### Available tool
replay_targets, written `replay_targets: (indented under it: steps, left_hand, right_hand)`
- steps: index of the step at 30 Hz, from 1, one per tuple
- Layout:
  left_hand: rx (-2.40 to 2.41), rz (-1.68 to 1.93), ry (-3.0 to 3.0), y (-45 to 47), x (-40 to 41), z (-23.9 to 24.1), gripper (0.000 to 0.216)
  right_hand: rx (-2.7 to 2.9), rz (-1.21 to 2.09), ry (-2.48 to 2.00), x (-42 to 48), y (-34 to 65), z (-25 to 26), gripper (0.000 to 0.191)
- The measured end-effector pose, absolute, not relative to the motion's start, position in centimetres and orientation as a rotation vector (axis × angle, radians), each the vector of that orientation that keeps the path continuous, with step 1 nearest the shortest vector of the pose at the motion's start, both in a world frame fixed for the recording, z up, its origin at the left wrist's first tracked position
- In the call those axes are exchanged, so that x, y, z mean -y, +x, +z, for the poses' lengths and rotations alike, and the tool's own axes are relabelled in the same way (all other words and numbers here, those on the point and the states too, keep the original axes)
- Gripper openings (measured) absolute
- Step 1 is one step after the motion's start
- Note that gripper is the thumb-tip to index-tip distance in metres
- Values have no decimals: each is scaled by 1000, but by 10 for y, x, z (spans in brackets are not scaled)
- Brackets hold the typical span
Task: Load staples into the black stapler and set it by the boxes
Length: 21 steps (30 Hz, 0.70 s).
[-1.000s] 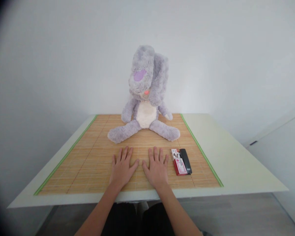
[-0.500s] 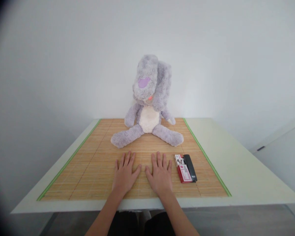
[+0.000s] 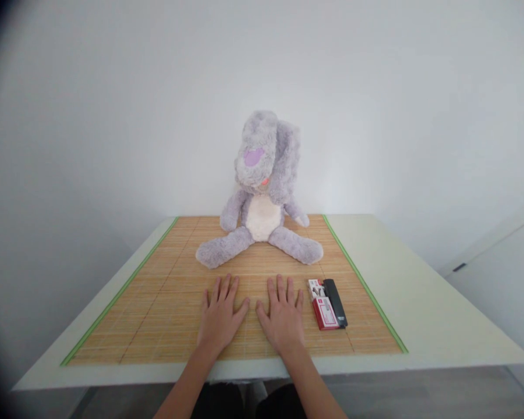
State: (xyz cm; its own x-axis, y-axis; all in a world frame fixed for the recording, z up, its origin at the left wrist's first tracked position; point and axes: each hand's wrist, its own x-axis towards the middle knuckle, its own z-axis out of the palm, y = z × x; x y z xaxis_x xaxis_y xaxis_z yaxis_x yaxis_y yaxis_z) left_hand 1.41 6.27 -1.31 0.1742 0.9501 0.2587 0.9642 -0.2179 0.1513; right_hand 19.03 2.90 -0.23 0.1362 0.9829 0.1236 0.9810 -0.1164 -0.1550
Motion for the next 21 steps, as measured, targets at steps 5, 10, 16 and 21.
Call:
replay_targets:
  steps: [5,10,16,21]
  left_hand:
    - [1943,-466,-2374,13,-62,-12,67]
    - [1943,-470,-2367,14,-61,-13,66]
    - [1936,-473,-2378,14,-61,-12,66]
    - [1952,-456,-2379,14,-61,-13,67]
  right_hand:
    - [1948,16,-2198,-29,191,-1,72]
    - [1945,11,-2202,-29,192,-2,72]
    - [1954,3,-2199,-29,191,-3,72]
    - [1953,11,-2203,-29,191,-2,71]
